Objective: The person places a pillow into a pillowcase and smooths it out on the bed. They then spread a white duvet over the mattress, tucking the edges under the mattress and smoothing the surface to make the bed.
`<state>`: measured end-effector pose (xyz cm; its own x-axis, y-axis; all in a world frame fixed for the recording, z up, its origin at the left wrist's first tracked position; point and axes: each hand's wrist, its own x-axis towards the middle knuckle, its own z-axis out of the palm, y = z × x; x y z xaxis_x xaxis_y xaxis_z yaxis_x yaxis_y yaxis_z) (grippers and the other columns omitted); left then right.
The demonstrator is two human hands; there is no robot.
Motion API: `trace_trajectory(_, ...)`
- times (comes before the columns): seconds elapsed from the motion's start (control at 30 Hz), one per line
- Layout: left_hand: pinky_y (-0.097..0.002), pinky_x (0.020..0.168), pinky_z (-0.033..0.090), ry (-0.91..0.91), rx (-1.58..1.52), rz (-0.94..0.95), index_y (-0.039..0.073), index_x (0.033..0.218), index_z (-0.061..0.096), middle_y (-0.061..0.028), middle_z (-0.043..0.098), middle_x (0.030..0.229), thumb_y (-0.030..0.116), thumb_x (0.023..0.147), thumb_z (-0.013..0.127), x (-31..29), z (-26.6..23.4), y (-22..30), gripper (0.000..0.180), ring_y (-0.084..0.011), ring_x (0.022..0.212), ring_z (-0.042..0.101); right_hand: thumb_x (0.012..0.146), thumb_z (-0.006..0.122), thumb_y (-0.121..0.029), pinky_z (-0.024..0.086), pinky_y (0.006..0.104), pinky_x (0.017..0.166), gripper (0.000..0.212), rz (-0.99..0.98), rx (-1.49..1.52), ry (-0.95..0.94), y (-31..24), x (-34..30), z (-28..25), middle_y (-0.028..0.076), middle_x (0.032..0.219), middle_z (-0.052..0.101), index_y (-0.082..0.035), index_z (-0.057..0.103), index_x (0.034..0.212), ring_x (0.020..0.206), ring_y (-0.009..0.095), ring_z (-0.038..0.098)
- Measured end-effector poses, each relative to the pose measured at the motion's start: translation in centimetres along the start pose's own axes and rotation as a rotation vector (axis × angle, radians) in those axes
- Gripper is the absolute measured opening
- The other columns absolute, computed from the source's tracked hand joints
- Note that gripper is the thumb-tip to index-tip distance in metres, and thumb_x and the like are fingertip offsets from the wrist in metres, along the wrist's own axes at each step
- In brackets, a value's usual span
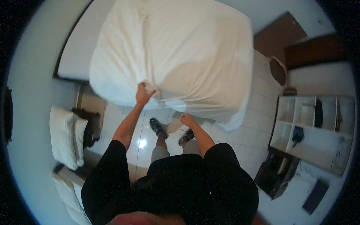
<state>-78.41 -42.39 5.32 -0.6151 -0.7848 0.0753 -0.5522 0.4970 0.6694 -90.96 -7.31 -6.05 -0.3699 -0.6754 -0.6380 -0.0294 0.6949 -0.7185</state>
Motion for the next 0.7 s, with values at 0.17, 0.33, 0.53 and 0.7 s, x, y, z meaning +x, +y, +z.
trace_trajectory(0.17, -0.0534, 0.097, 0.05, -0.175, 0.258, -0.157, 0.005, 0.134, 0.05, -0.0218, 0.064, 0.126, 0.033, 0.091, 0.067, 7.3, 6.3, -3.3, 0.054, -0.0408, 0.119, 0.062, 0.086, 0.072, -0.023, 0.057, 0.0444, 0.076, 0.02, -0.038, -0.018, 0.648, 3.5, -7.7, -9.0, 0.015, 0.083, 0.073, -0.005, 0.069, 0.095, 0.081, 0.032, 0.072)
trace_trajectory(0.33, -0.0565, 0.087, 0.052, -0.098, 0.396, -0.067, -0.002, 0.119, 0.055, -0.0271, 0.068, 0.113, 0.029, 0.092, 0.065, 4.4, 3.5, -2.2, 0.043, -0.0469, 0.104, 0.066, 0.086, 0.078, -0.03, 0.054, 0.0482, 0.091, 0.052, -0.012, -0.226, 1.361, 8.5, -12.2, -25.7, 0.023, 0.125, 0.065, -0.002, 0.055, 0.123, 0.111, 0.041, 0.066)
trace_trajectory(0.53, -0.0511, 0.091, 0.051, -0.241, 0.233, 0.118, 0.002, 0.116, 0.054, -0.0223, 0.064, 0.111, 0.026, 0.077, 0.087, -9.2, 17.3, 15.7, 0.057, -0.0423, 0.107, 0.062, 0.086, 0.076, -0.033, 0.053, 0.0505, 0.094, 0.042, 0.128, -0.327, 0.637, 21.6, -13.3, -39.5, 0.022, 0.113, 0.069, -0.001, 0.063, 0.111, 0.108, 0.041, 0.066)
trace_trajectory(0.7, -0.0786, 0.113, 0.016, -0.497, 0.242, 0.15, 0.013, 0.165, 0.019, -0.0236, 0.012, 0.17, 0.062, 0.054, 0.094, -13.5, 37.7, 45.4, 0.143, -0.0493, 0.156, 0.004, 0.086, 0.071, -0.03, 0.057, 0.052, 0.086, 0.028, 0.341, -0.356, 0.754, 29.5, -17.4, -47.0, 0.02, 0.096, 0.073, -0.002, 0.071, 0.092, 0.098, 0.04, 0.07)
